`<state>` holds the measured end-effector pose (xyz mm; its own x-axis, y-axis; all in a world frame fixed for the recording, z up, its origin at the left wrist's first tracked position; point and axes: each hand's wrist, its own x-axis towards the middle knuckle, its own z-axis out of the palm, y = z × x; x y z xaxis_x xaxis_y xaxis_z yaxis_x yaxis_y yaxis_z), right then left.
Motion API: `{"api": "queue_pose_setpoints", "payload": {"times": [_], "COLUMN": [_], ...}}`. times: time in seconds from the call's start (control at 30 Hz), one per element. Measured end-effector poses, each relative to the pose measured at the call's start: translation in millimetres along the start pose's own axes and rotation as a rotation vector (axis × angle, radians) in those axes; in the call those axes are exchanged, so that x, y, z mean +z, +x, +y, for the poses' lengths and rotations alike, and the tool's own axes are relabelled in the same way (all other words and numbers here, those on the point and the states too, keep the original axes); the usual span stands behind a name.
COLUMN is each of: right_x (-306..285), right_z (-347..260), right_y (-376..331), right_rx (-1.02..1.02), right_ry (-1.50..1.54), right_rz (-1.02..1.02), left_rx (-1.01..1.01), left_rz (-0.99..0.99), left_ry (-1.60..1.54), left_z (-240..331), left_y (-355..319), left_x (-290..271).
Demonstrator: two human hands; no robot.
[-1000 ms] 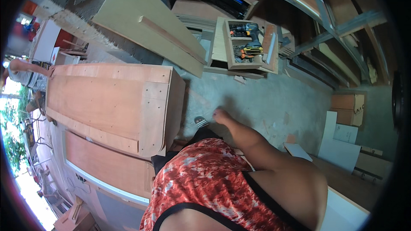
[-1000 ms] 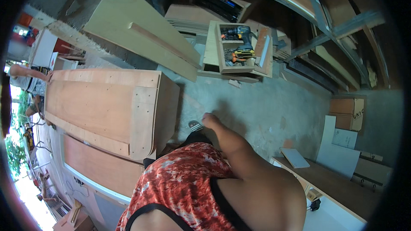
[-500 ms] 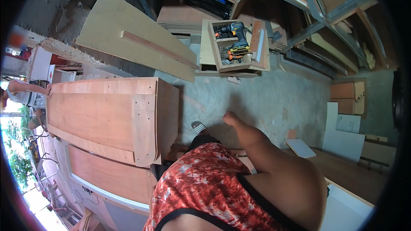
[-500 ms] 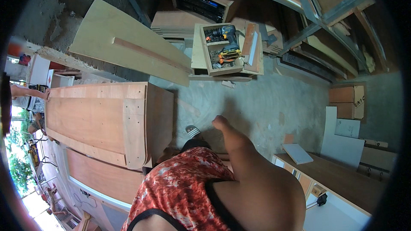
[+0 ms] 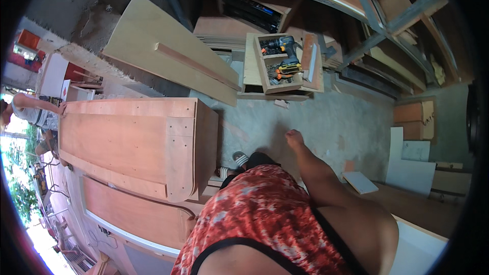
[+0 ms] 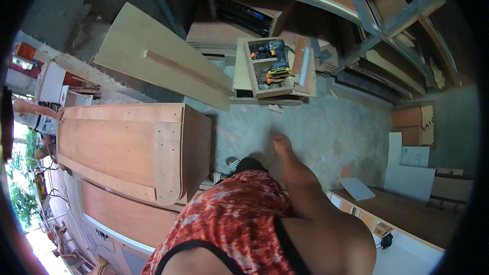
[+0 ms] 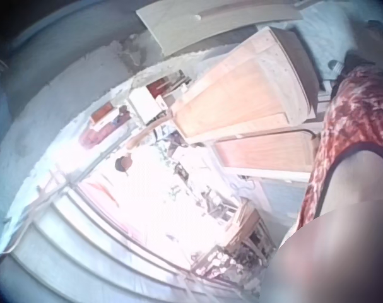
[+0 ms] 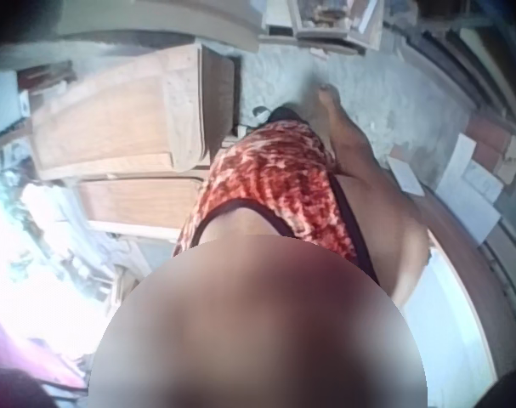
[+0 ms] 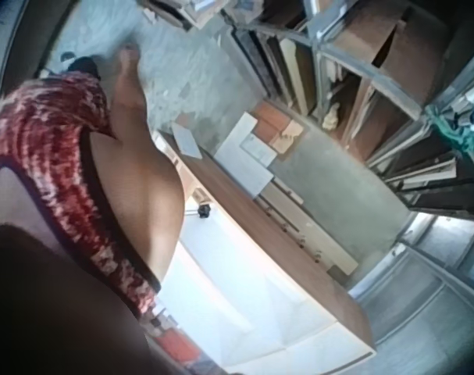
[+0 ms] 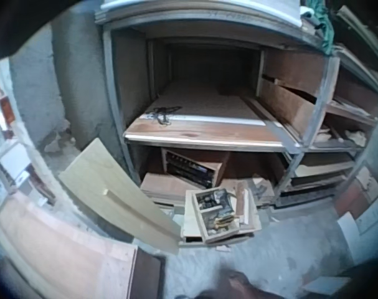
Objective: The person aligns wooden panels and inserts small wooden pieces into pre-drilled slots on a large board. They then use a cordless drill to drive screws into the joints, securing the pieces together. The person also retrieves screws from a nearby drawer and repositions the board during assembly.
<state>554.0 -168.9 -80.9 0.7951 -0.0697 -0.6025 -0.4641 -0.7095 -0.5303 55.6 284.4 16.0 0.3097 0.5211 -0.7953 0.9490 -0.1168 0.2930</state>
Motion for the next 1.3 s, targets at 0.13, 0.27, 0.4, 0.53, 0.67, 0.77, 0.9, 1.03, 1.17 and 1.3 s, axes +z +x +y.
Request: {"api": "queue_pose_setpoints", "payload": {"times": [0.13,0.27,0.4,0.53,0.67,0.77,0.9,1.03,1.17,1.3], "right_x": [-64,-196,-186,-221,-232,-209,-186,-166,-178,-185], "right_z": [57,78,10,8,28,5,-28,-3,32,-1], "right_y": [86,184,219,303,372,366,354,408,417,376], "right_rx": [-0.017,0.077,0.313,0.413,0.232,0.164,0.32,0.449,0.184,0.132], "right_ry": [1.032,0.061,0.053,0.689,0.401,0.106,-0.056,-0.127,-0.302,-0.123], "right_rz": [0.214,0.384,0.256,-0.07,-0.374,-0.128,-0.141,0.016,-0.054,-0.139], "left_rx": [0.291,0.087,-0.111,-0.277,-0.145,-0.265,-0.388,-0.404,-0.399,-0.38], "left_rz": [-0.047,0.026,0.27,0.34,-0.125,-0.032,0.047,0.107,0.128,0.087], "left_ry": [0.37,-0.035,-0.149,-0.303,-0.052,-0.211,-0.22,-0.213,-0.23,-0.195], "left_z": [10,148,180,223,290,319,321,319,320,316], "left_y": [42,-18,-84,-121,-171,-199,-239,-240,-242,-234], "left_x": [10,4,19,112,164,188,211,201,195,203]}}
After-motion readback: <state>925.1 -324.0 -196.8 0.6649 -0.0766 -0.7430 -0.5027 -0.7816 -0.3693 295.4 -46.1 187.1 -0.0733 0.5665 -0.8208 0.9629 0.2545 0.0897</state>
